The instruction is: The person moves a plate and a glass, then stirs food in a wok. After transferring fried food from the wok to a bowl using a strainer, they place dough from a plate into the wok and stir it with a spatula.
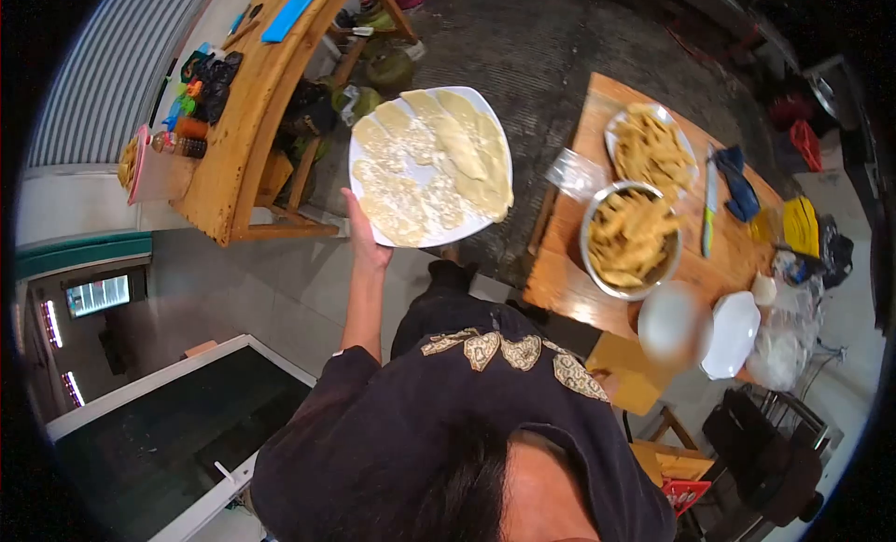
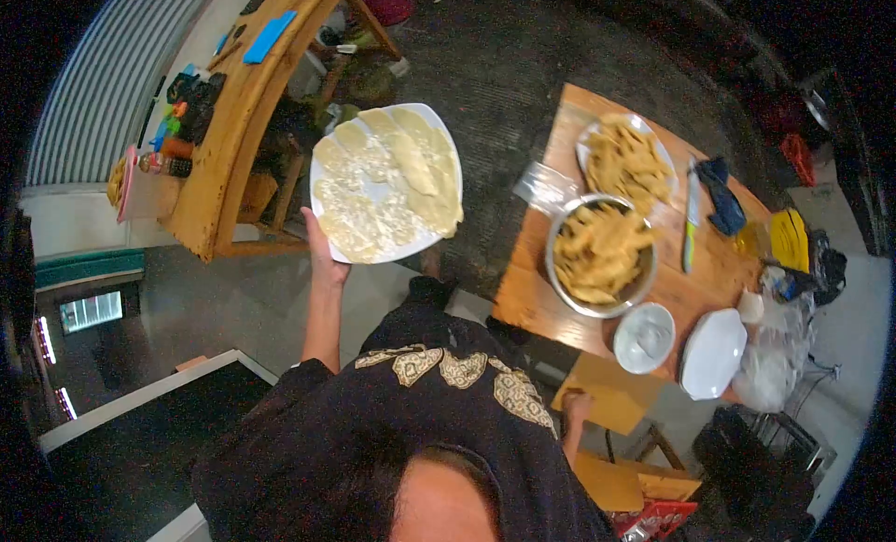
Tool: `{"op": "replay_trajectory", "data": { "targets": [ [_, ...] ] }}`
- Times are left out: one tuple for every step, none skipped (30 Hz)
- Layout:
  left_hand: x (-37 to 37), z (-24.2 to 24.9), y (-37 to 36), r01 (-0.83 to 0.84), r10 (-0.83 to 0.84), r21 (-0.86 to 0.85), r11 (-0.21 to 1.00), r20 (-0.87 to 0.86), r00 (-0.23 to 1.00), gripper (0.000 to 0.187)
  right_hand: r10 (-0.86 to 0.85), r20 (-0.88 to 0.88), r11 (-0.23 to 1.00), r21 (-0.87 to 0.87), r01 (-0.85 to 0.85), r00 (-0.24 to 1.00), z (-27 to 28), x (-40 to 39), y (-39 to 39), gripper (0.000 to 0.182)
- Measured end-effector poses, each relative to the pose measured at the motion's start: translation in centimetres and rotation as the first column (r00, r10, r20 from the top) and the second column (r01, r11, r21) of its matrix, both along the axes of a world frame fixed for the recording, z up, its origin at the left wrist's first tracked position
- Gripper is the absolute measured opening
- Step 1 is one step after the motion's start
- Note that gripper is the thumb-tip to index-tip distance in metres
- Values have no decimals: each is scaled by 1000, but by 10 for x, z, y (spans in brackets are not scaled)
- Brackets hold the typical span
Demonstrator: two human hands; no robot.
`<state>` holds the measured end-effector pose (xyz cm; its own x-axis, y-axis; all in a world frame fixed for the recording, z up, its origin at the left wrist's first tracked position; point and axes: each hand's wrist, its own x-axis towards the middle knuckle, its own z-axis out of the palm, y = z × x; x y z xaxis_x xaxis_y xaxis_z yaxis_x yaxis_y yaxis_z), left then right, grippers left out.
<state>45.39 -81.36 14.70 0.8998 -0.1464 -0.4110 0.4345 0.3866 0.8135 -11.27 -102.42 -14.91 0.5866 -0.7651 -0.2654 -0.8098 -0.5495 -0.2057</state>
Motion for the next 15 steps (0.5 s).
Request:
{"op": "replay_trajectory", "data": {
  "targets": [
    [3,-7,4,25,-25,-9,1000,10,1000,73,56,100,990,125,-69,993,13,9,17,23],
    [13,-8,9,53,-53,-14,999,-2,999,73,-57,90,950,310,26,994,19,21,33,23],
    [17,-10,10,70,-70,-15,997,-14,997,74,-164,54,881,457,122,985,22,32,43,23],
    [18,-10,12,74,-74,-9,997,-31,997,75,-244,-7,801,562,205,970,25,45,49,23],
    [24,-13,14,88,-92,-45,995,-72,993,77,-264,-37,756,612,230,964,25,59,49,23],
    [25,-14,10,109,-110,-31,994,-35,993,79,-262,-46,730,643,230,964,22,70,45,22],
    [28,-17,8,90,-91,-37,995,-39,995,79,-249,-49,716,664,218,967,18,85,40,22],
    [32,-20,5,74,-76,-46,996,-43,996,79,-237,-48,708,676,206,970,15,99,34,22],
    [39,-17,3,54,-55,-20,998,-46,997,79,-225,-52,699,688,198,973,12,112,28,22],
    [39,-14,0,31,-31,3,1000,-63,998,79,-205,-50,697,693,182,977,11,123,21,22],
    [43,-16,-1,35,-34,27,999,-50,998,80,-186,-45,698,697,164,981,10,138,14,22],
    [45,-23,2,7,-6,16,1000,-55,998,80,-166,-39,702,697,146,985,9,150,6,22],
    [35,-28,2,-4,5,16,1000,-93,996,80,-155,-43,699,701,140,987,11,158,-1,22],
    [40,-39,-4,0,-1,-10,1000,-92,996,80,-148,-34,700,702,129,988,8,169,-6,22],
    [43,-46,-5,3,-8,-43,999,-114,993,80,-144,-30,703,701,124,989,9,177,-9,23]
  ]
}}
